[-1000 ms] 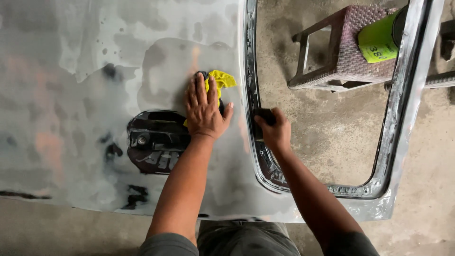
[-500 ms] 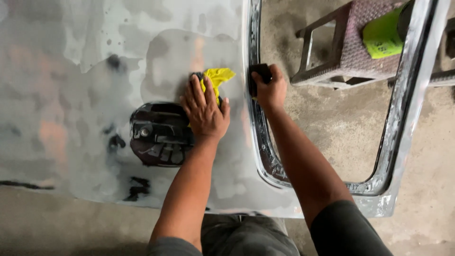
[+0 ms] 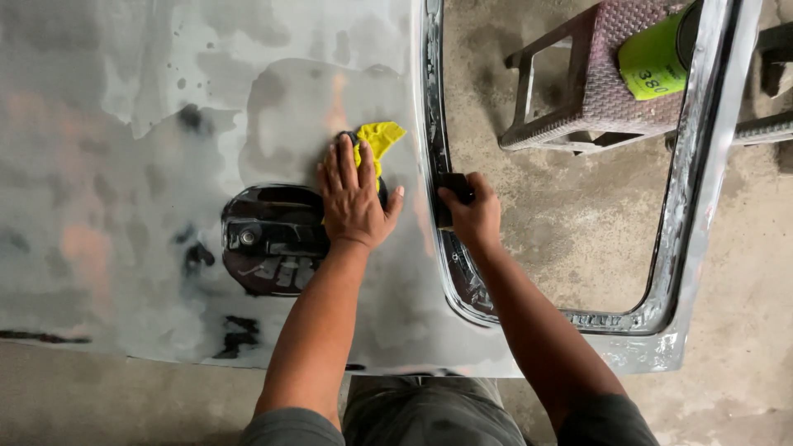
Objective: The person sands the surface and edges of a car door using sandpaper and water.
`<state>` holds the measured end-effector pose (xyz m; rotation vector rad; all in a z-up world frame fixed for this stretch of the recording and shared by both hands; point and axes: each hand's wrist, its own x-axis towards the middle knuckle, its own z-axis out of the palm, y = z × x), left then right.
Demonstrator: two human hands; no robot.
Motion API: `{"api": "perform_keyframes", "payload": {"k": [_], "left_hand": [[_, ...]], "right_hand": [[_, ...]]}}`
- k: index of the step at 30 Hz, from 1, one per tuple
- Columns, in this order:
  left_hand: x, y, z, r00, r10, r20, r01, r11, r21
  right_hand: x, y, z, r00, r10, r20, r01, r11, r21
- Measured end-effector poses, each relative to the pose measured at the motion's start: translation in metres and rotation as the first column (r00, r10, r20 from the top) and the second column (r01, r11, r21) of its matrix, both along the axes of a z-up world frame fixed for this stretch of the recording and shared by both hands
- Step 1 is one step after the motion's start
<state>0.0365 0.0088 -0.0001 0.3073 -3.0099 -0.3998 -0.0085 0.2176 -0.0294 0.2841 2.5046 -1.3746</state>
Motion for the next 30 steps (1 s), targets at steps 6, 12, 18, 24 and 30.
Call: {"api": "perform_keyframes", "payload": {"k": [6,12,18,24,30], "left_hand": [[0.001,-0.001,-0.004,1.000,-0.028,-0.003,0.028,0.999,-0.020],[0.002,-0.002,-0.002,0.999,-0.035,-0.013,0.035,0.999,0.019],[0.004,0.001,-0.005,0.999,-0.028,-0.022,0.028,1.000,0.012],[0.004,0.000,-0.007,0.997,-0.031,-0.067,0.031,1.000,-0.003],[0.003,0.001,-0.006,0.998,-0.025,-0.052,0.026,1.000,0.003]], "right_hand": [[-0.053,-0.028,-0.015,0.981,0.036,-0.192,-0.023,0.997,0.069],[-0.003,-0.002,-0.015,0.976,0.067,-0.207,-0.042,0.991,0.124],[0.068,0.041,0.003,0.991,0.109,-0.072,-0.103,0.991,0.090],[0.005,0.004,-0.013,0.984,0.065,-0.167,-0.060,0.997,0.038],[0.054,0.038,-0.007,0.962,0.189,-0.198,-0.159,0.974,0.162]]}}
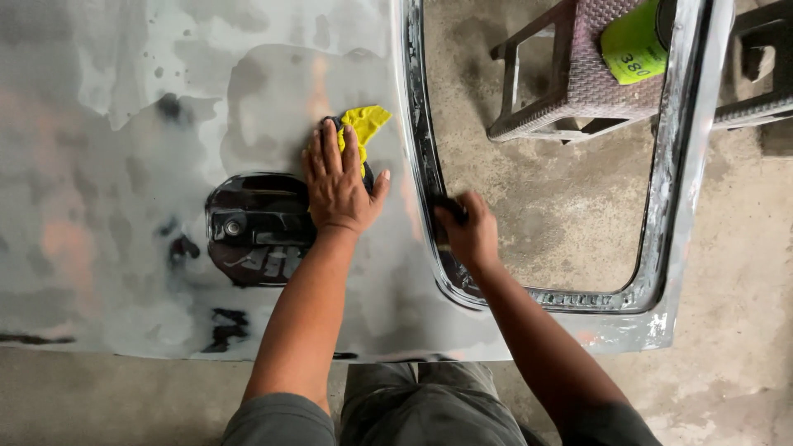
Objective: The person sands the surface and edges of a car door using sandpaper and water.
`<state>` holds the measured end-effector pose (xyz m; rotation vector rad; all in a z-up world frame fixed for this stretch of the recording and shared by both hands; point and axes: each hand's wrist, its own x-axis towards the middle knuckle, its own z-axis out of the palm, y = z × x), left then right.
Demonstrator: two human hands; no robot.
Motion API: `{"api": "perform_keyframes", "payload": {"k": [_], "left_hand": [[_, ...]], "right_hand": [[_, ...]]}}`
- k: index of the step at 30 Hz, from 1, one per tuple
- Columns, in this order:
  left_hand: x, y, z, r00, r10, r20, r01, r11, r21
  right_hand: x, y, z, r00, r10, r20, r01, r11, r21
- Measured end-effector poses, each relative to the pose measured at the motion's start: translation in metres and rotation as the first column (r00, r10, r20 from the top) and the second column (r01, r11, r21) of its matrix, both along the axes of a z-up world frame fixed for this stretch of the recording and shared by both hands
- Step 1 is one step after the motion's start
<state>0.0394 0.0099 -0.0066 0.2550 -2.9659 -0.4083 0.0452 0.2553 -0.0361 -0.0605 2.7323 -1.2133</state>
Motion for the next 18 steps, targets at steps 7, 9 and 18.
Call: {"api": "perform_keyframes", "payload": {"k": [7,9,18], "left_hand": [[0.001,0.000,-0.001,1.000,-0.006,-0.012,0.006,1.000,-0.027],[0.001,-0.002,0.000,1.000,0.002,-0.027,-0.002,1.000,-0.030],[0.003,-0.001,-0.006,0.999,-0.004,-0.051,0.002,0.999,-0.047]], "right_hand": [[0.022,0.010,0.011,1.000,-0.007,0.011,0.007,0.998,0.057],[-0.004,-0.009,0.011,1.000,-0.007,-0.028,0.008,0.999,0.035],[0.060,0.033,0.016,0.988,0.152,0.001,-0.152,0.986,0.062]]}}
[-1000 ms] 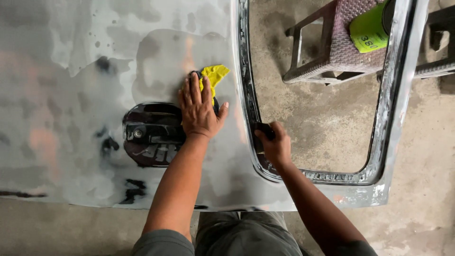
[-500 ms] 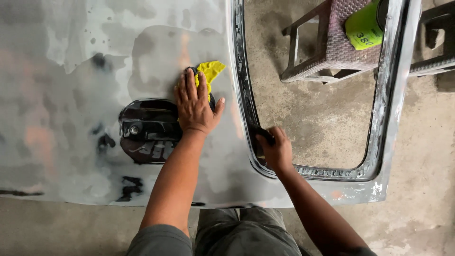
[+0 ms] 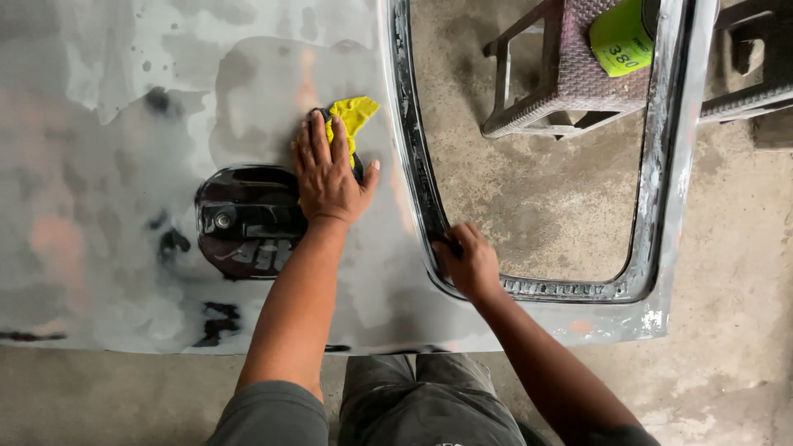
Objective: The person sands the surface and edges of a car door using sandpaper and water.
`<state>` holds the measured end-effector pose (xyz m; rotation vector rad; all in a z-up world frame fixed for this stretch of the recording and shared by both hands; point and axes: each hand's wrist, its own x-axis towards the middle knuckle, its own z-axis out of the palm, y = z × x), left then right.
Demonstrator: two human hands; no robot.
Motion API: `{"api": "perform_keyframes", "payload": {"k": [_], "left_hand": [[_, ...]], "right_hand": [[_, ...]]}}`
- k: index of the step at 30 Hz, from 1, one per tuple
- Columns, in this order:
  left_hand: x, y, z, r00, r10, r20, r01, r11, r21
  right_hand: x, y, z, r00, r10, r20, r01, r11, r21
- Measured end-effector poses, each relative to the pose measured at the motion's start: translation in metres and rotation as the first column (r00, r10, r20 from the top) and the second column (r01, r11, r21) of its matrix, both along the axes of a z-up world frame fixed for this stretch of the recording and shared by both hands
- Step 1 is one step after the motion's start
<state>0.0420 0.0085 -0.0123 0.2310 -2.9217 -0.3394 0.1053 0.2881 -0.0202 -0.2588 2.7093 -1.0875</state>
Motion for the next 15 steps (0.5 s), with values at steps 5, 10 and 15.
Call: {"api": "perform_keyframes", "payload": {"k": [5,10,15], "left_hand": [[-0.001,0.001,0.000,1.000,0.004,0.021,-0.004,1.000,0.018],[0.000,-0.001,0.001,1.000,-0.004,0.021,0.004,1.000,0.001],[0.000,0.000,-0.002,1.000,-0.006,-0.009,0.006,1.000,0.005]], "right_hand": [[-0.010,-0.021,0.005,0.998,-0.062,-0.006,0.062,0.997,0.039],[-0.050,-0.052,0.010,0.991,-0.112,-0.078,0.111,0.994,-0.014],[-0.006,-0.011,0.006,0.997,-0.016,-0.073,0.018,0.999,0.028]]}}
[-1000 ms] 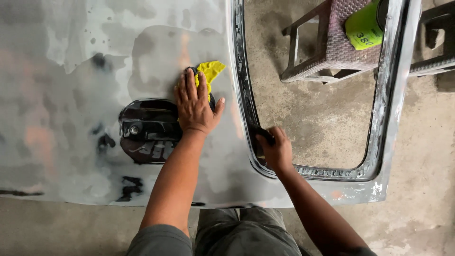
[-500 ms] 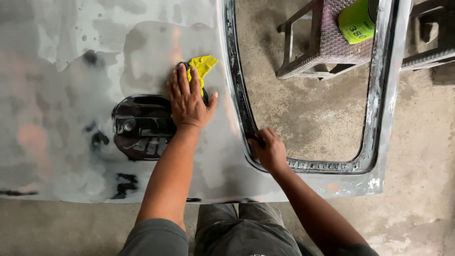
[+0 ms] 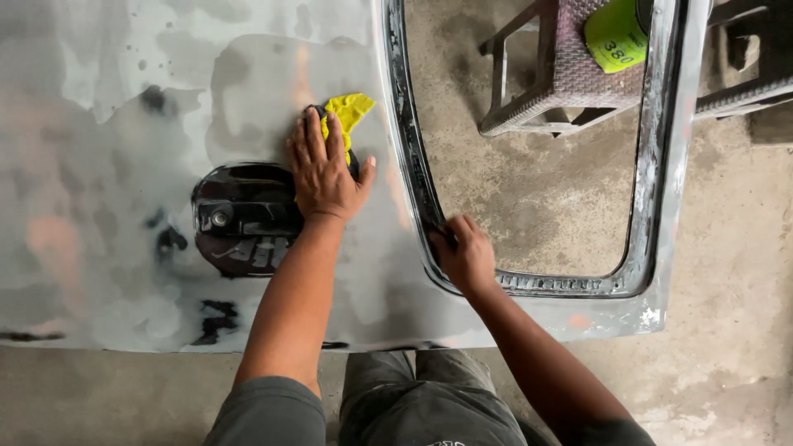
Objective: The person sands the surface and edges of a car door using sandpaper and water.
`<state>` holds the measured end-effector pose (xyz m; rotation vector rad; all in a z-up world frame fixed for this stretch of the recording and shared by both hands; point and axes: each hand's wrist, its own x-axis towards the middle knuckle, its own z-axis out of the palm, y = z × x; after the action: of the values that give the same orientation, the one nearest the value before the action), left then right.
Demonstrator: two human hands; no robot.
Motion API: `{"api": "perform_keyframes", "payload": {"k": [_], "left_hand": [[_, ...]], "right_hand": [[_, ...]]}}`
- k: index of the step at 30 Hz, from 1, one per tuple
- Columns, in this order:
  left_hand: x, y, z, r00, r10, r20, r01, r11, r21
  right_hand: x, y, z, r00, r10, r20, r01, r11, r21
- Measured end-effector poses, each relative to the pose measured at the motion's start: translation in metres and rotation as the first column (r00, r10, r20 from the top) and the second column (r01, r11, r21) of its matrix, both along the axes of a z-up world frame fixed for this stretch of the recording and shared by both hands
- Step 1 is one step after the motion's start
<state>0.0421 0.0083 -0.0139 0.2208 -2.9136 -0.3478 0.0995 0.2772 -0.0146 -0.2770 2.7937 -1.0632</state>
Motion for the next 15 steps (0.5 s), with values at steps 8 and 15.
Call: {"api": "perform_keyframes", "payload": {"k": [8,15], "left_hand": [[-0.002,0.001,0.002,0.999,0.016,0.037,-0.016,1.000,0.003],[-0.002,0.001,-0.002,1.000,-0.009,-0.017,0.010,1.000,0.013]], "right_hand": [[-0.015,-0.020,0.003,0.998,-0.054,-0.018,0.054,0.998,0.019],[-0.040,-0.038,0.016,0.995,-0.103,0.015,0.103,0.994,-0.019]]}}
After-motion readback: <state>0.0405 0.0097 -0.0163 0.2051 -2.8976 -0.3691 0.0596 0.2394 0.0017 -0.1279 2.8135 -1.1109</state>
